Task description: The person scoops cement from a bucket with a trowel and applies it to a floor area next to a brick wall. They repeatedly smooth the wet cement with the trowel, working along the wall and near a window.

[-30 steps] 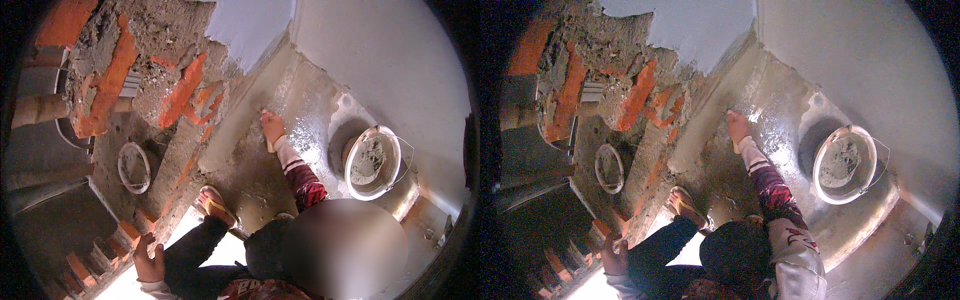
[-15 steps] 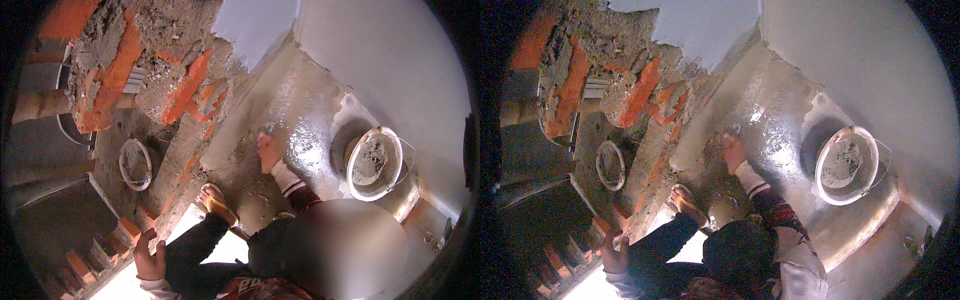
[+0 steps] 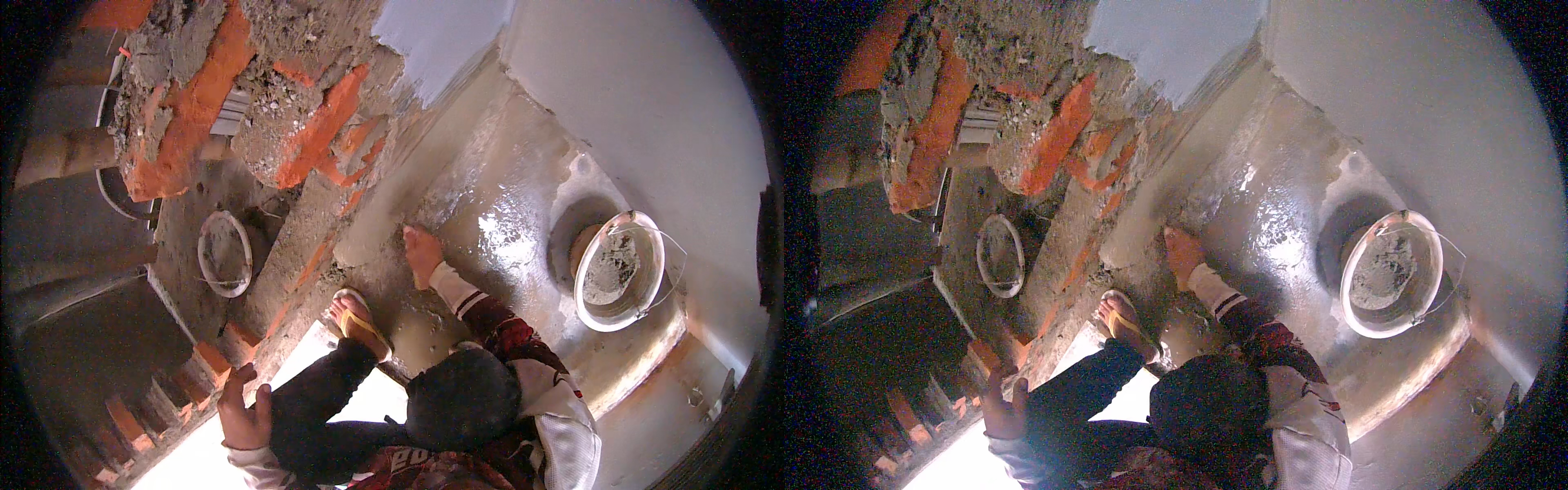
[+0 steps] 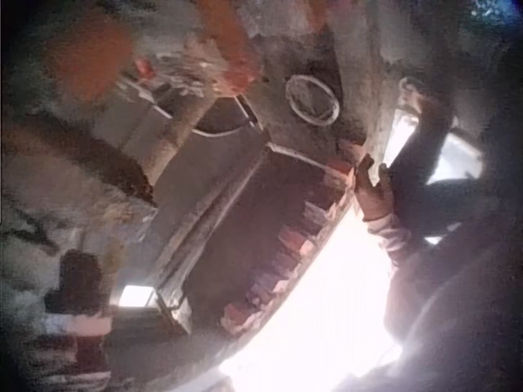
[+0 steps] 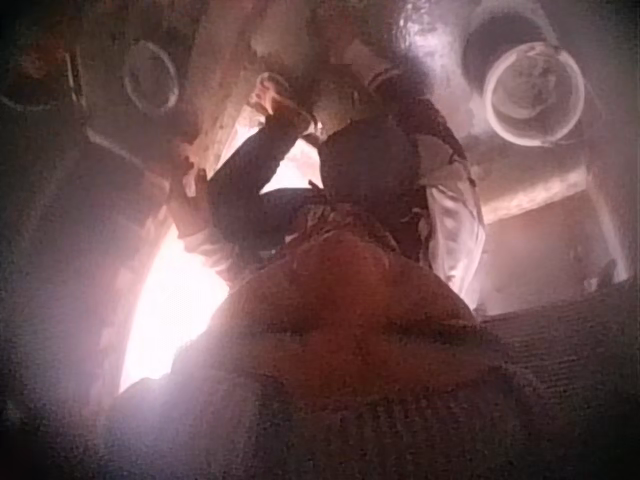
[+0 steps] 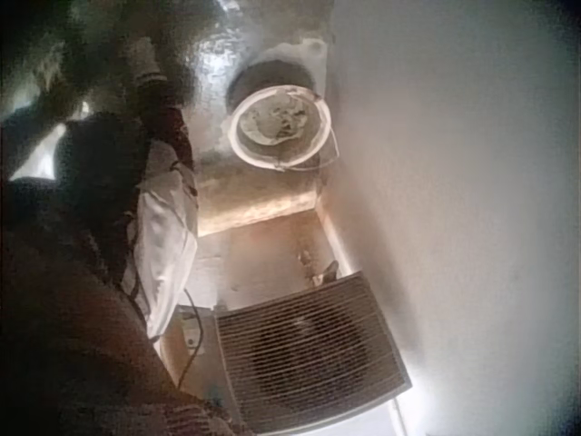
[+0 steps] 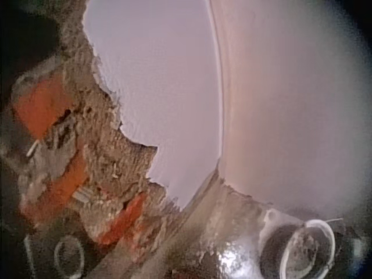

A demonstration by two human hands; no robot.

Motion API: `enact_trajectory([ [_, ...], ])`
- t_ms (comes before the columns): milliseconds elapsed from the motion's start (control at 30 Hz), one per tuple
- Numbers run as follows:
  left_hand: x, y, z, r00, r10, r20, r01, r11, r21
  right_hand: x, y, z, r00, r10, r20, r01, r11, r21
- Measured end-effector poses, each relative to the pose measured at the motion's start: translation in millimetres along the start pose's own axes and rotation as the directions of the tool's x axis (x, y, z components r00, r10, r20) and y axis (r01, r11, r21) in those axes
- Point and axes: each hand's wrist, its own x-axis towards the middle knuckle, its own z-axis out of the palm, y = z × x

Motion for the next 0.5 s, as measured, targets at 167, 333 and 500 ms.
enact_trajectory([
  [167,4.4,4.6,-0.2,0.999,-0.01,0.035,0.011,1.0,-0.018,-36.0,-29.2,12.3,0.961,0.135,0.243,-0.141,0.99,0.008],
  [333,5.0,4.1,-4.3,0.999,0.016,0.042,-0.016,1.0,0.007,-71.7,-29.1,53.7,0.928,0.075,0.366,-0.075,0.997,-0.013],
  [500,6.9,1.1,-2.6,0.999,0.035,0.019,-0.035,0.999,-0.002,-96.6,-23.3,23.0,0.831,-0.141,0.538,0.091,0.989,0.118],
])
